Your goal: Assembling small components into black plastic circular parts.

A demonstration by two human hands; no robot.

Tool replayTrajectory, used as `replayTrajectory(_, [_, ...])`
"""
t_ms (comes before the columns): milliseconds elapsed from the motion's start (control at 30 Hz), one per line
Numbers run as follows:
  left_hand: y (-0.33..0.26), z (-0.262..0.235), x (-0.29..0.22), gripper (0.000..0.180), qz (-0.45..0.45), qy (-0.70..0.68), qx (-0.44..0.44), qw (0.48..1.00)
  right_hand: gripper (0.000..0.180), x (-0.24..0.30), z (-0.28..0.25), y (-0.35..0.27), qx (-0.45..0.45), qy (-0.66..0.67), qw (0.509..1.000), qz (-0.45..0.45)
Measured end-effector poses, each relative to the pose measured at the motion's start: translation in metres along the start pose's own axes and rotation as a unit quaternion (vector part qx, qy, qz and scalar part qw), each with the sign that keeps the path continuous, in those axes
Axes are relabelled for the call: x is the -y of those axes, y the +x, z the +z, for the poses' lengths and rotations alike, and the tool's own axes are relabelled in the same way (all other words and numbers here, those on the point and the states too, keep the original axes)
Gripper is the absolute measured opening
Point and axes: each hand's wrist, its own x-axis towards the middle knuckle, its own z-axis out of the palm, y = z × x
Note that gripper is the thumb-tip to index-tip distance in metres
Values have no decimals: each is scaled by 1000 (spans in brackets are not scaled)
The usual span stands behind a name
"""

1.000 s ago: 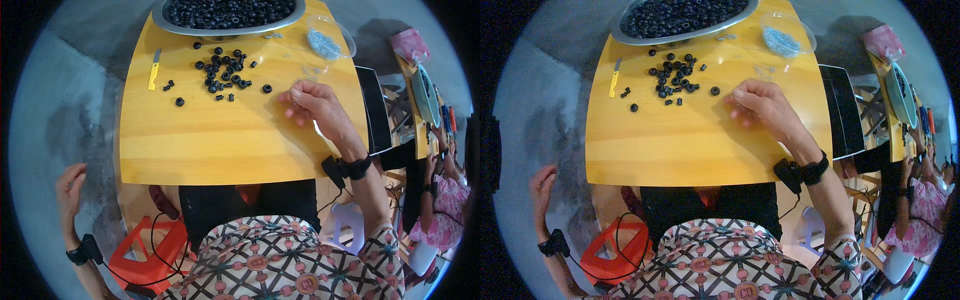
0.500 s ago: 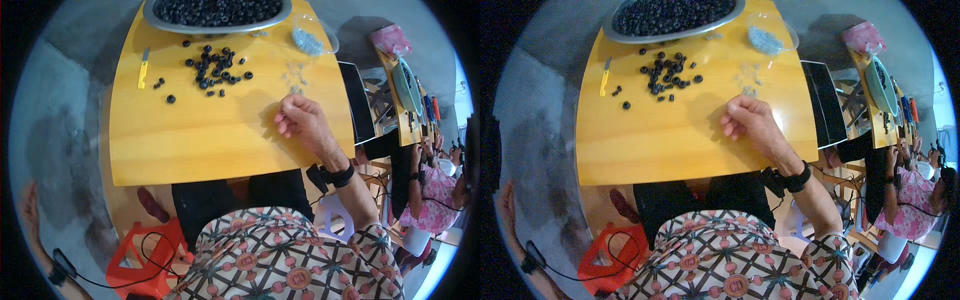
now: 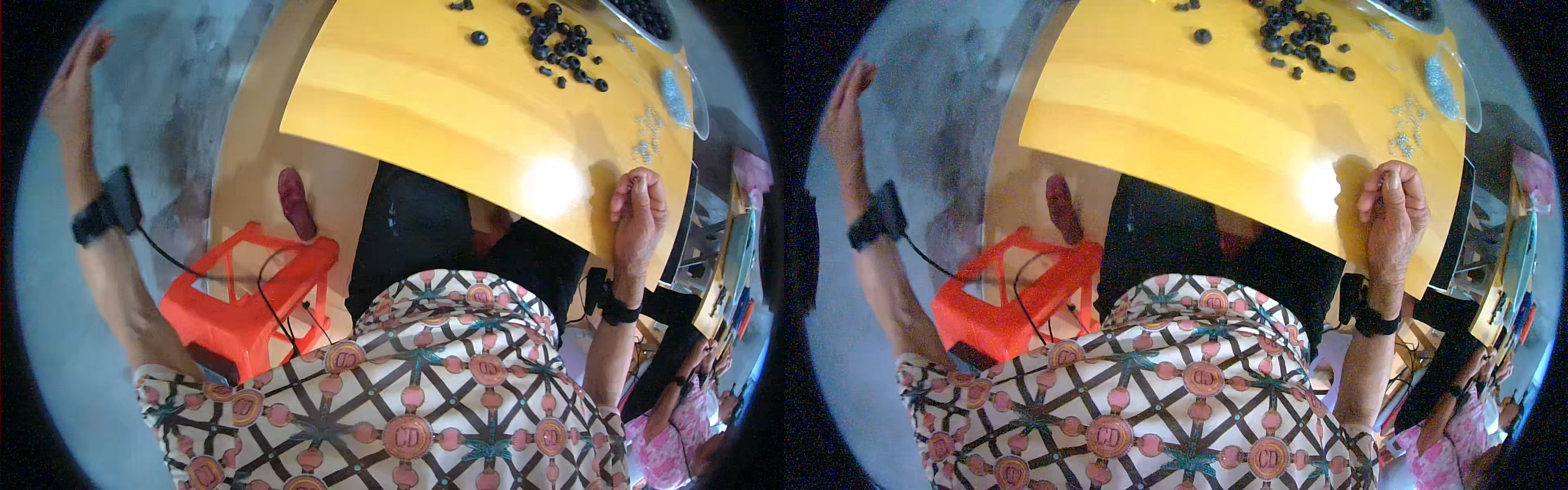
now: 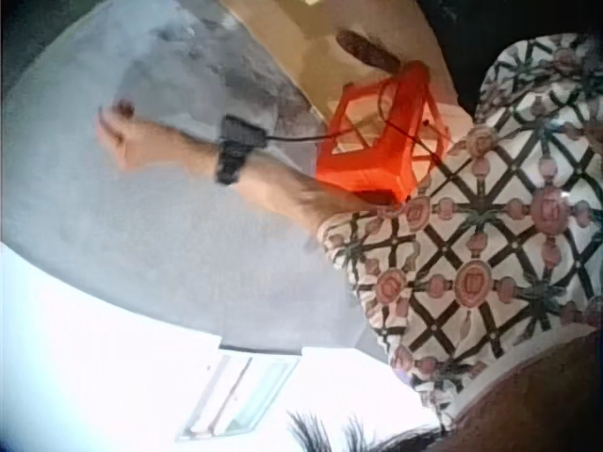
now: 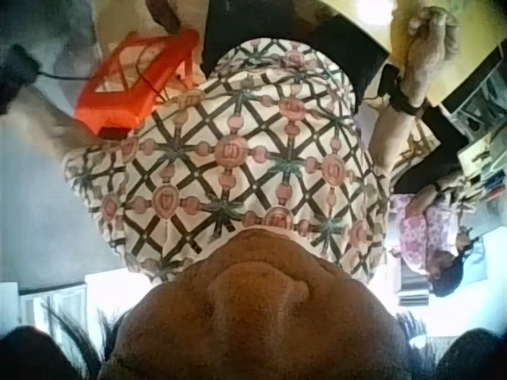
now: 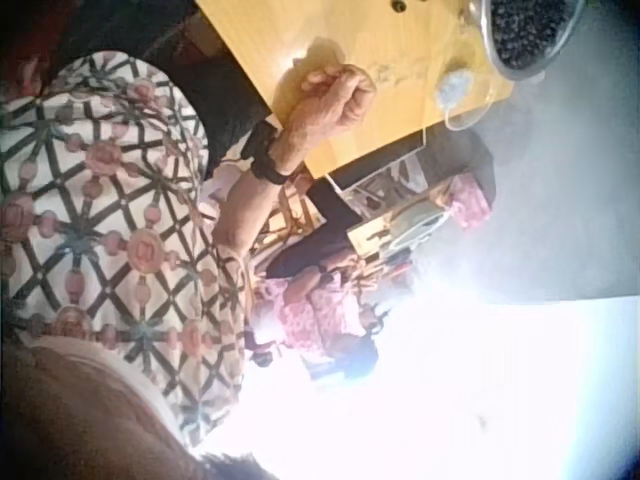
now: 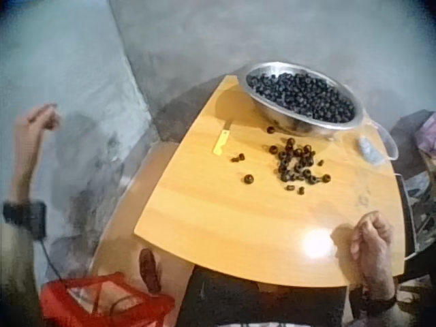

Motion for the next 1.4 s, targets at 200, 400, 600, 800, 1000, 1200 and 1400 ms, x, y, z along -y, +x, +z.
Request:
replayTrajectory(200, [-64, 102, -215, 12, 97, -240, 77, 963, 11, -11, -13, -5, 8, -7, 1000, 22])
replayTrajectory(400, [-89, 182, -268, 14, 95, -433, 92, 891, 10, -6, -11, -8, -37, -41, 997, 55])
replayTrajectory(600, [-81, 190, -280, 24, 69, -410, 161, 895, 12, 0, 1, -5, -10, 26, 997, 71])
replayTrajectory(800, [-73, 196, -272, 27, 56, -365, 147, 918, 14, 7, 3, -7, 30, 17, 997, 70])
replayTrajectory(1000, [-74, 199, -283, 30, 38, -333, 177, 926, 15, 11, 0, -12, 58, 25, 995, 78])
replayTrajectory(1200, [-76, 201, -285, 27, 15, -301, 177, 937, 13, 7, 2, -12, 91, -3, 995, 46])
replayTrajectory(1400, [-78, 203, -288, 23, 23, -276, 160, 948, 17, 5, -1, -11, 106, -39, 993, 21])
